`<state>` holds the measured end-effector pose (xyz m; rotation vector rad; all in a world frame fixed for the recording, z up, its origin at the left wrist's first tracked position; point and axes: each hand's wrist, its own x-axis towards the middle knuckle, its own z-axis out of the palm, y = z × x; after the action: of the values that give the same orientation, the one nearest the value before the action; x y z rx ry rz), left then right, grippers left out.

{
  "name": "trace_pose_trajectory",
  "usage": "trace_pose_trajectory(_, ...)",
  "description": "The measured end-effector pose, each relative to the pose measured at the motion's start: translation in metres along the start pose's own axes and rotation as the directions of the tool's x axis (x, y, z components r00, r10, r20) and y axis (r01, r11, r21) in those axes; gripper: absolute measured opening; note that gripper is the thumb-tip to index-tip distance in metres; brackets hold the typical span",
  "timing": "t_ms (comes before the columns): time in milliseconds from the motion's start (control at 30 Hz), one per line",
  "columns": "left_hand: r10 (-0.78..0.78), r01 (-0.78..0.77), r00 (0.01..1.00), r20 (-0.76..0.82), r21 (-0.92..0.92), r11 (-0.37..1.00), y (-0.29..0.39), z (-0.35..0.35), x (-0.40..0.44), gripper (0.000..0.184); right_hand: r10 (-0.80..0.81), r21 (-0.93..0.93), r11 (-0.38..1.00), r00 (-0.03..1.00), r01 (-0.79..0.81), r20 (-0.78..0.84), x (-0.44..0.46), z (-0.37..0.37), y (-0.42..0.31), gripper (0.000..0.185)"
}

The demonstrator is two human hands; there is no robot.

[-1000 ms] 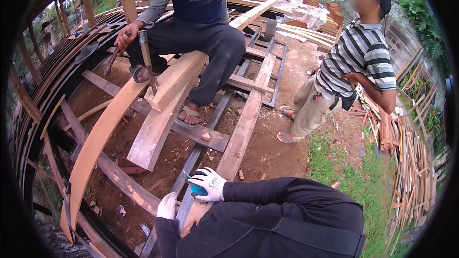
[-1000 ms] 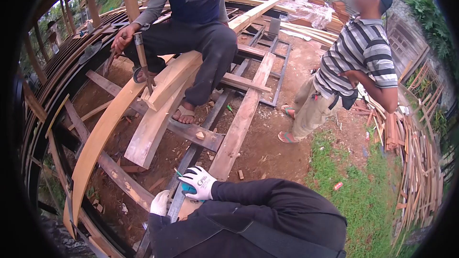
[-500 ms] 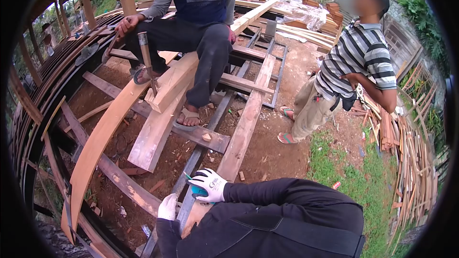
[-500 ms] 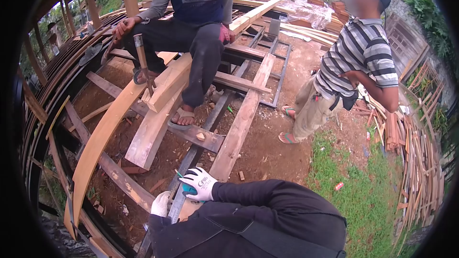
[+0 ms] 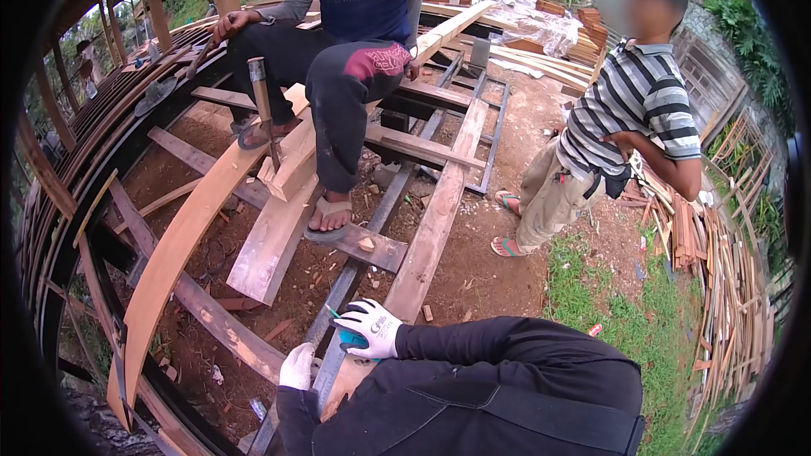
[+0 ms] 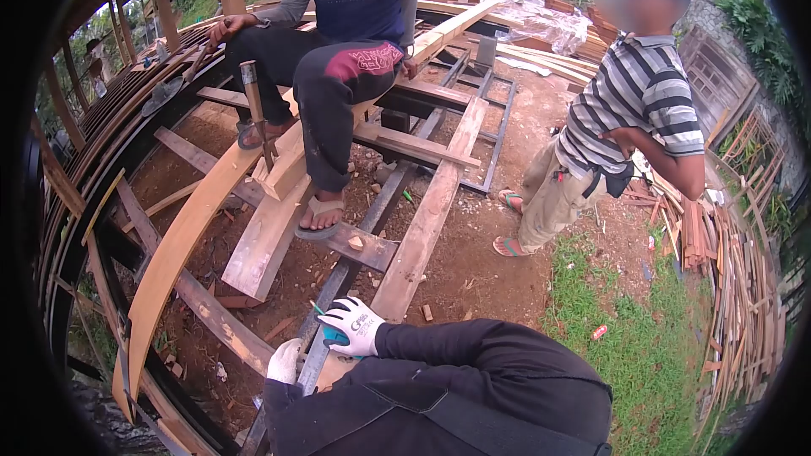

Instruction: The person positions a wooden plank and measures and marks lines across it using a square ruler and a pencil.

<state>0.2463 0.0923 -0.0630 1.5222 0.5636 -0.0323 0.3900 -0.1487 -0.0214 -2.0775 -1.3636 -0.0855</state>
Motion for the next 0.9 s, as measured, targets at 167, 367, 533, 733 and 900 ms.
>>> trace_pose_trajectory(167, 0.015, -0.015, 1.0, 0.007, 0.016, 1.0, 0.005, 0.002, -0.002, 0.041, -0.013, 0.004, 1.0, 1.0, 0.013, -0.021, 0.0, 0.0, 0.002, 0.063)
trace_pose_trajectory(367, 0.05, -0.051, 0.999, 0.018, 0.058, 0.997, 0.012, 0.003, -0.006, 0.044, -0.009, 0.014, 1.0, 1.0, 0.009, -0.027, -0.001, 0.001, 0.001, 0.063)
trace_pose_trajectory(533, 0.013, -0.013, 1.0, -0.003, 0.055, 0.998, 0.011, 0.003, -0.005, 0.044, 0.028, 0.018, 0.999, 0.999, -0.029, 0.03, -0.001, 0.0, 0.0, 0.066)
trace_pose_trajectory(733, -0.054, 0.054, 0.999, 0.001, -0.003, 0.999, 0.002, 0.0, -0.001, 0.043, 0.034, 0.015, 0.999, 0.999, -0.034, 0.037, 0.0, -0.002, -0.001, 0.064)
trace_pose_trajectory(900, -0.058, 0.058, 0.998, 0.008, -0.024, 0.998, 0.002, 0.0, -0.002, 0.042, 0.039, 0.013, 0.999, 0.998, -0.039, 0.048, 0.0, -0.003, -0.002, 0.065)
